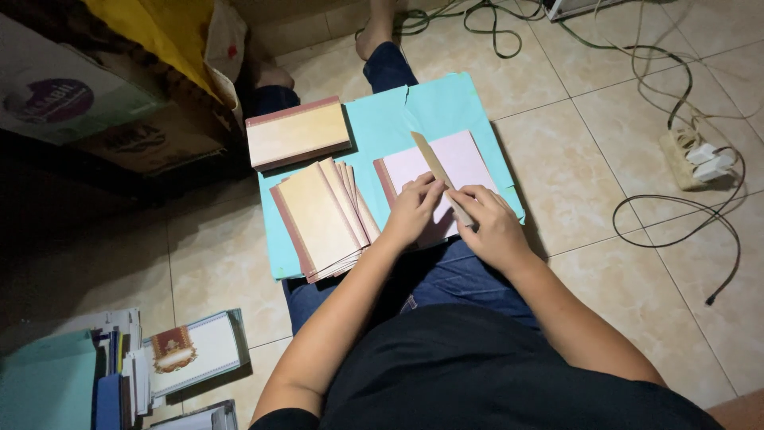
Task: Folding individual sheets of paper and organizing them into a neat stack on a board.
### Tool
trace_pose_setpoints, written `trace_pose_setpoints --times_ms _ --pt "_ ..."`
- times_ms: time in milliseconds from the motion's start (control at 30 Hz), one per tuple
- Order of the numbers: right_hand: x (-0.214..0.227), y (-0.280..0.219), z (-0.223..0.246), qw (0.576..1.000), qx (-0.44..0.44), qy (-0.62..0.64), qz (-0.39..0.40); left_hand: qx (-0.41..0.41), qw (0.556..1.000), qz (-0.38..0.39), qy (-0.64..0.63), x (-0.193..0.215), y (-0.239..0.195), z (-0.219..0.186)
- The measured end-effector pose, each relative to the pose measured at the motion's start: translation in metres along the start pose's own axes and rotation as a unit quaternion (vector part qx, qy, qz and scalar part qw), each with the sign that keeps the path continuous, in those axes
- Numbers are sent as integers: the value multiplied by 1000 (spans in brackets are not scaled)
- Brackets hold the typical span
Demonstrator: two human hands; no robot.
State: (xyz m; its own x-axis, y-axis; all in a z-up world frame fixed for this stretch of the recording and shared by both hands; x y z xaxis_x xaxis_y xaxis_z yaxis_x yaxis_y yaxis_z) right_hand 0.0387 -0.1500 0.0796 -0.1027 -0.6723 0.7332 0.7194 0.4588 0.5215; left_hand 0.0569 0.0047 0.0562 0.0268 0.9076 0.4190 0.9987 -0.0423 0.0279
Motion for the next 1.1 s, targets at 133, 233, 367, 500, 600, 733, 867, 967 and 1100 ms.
trace_pose_setpoints --times_ms 133,233,367,500,600,733,867,967,1100 --pt "15 4 24 998 40 -20 -43 3 1000 -5 -7 -4 3 16" --pt "36 5 48 987 89 -78 -111 -3 999 -35 -19 -4 3 15" --pt "27 11 48 984 127 -29 -118 -19 994 -92 -63 -12 10 60" --pt "-36 6 -10 996 70 14 52 -28 980 -138 -140 4 -3 37" --pt "-61 -3 -28 984 24 -38 175 -59 972 -180 -138 6 -10 42" --pt "-62 -4 -23 980 31 -81 180 -92 970 -220 -48 -9 3 59" --pt "-63 -2 -25 979 54 -114 162 -3 930 -62 363 -21 21 16" --pt "-71 -4 -42 974 10 -80 214 82 888 50 451 -24 38 31" --pt "-77 0 -55 961 -42 -33 271 12 902 10 432 -18 36 35"
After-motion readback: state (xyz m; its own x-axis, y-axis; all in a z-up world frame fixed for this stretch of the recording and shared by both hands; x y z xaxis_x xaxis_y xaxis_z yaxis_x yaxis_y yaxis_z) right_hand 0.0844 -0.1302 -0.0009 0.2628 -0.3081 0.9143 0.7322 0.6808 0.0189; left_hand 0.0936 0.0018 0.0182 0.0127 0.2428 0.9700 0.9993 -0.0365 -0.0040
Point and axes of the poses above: each hand's wrist, its own y-axis towards the middle knuckle, its own x-axis out of the back of the hand, z = x × y, the point moved 6 cm from there along y, towards the middle knuckle, and after that the axes turned 3 degrees about -z, right-handed, at the moved point
